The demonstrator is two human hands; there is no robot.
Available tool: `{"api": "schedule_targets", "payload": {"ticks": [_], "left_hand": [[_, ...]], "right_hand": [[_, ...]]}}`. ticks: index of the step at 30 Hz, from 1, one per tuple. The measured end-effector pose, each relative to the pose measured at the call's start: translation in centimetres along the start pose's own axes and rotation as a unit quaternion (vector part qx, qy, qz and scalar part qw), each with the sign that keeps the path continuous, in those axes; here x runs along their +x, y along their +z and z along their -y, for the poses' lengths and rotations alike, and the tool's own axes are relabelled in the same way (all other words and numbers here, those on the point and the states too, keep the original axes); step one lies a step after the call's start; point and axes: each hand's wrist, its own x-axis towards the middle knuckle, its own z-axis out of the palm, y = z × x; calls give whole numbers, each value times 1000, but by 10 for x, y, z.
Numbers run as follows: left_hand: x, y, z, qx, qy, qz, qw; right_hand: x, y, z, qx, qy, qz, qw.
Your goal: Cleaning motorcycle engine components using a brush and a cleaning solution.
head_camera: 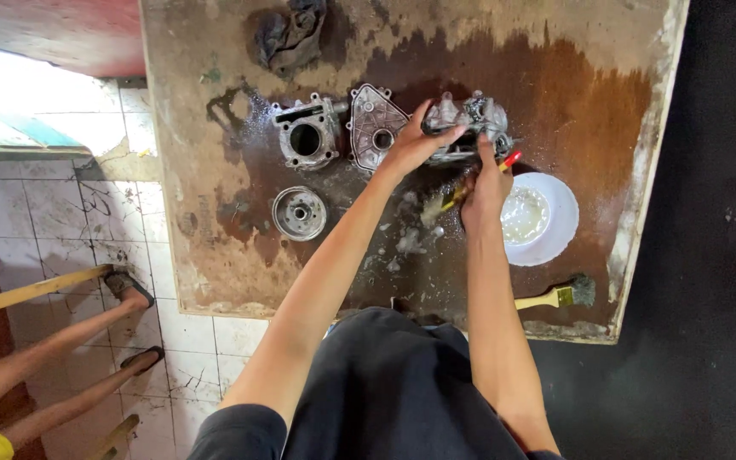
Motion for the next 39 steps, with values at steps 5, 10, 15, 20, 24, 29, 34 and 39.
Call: {"api": "schedule_targets", "payload": {"ticks": [5, 10, 15, 20, 24, 29, 34, 39], "left_hand": [[-38, -7, 10, -7, 55, -59, 997], [-81, -26, 32, 90, 48, -194, 976], [-95, -32, 87, 441, 111, -192, 870], [-100, -34, 82, 470, 124, -168, 857], [-92, -29, 95, 465, 97, -154, 866], [-123, -12, 113, 459, 135, -151, 865], [-188, 4, 109, 401, 164, -129, 892], [-228, 23, 132, 399, 147, -112, 898]], "right_hand": [[-23, -11, -3, -5, -38, -3, 999], [-42, -50, -25, 28, -94, 61, 993], [-80, -90, -40, -23, -72, 164, 983], [-91, -140, -55, -123, -56, 151, 979], [-96, -166, -53, -128, -90, 117, 981], [-117, -174, -14, -87, -95, 96, 987], [-82, -231, -20, -137, -127, 49, 981], [-84, -225, 2, -219, -248, -20, 944]]}}
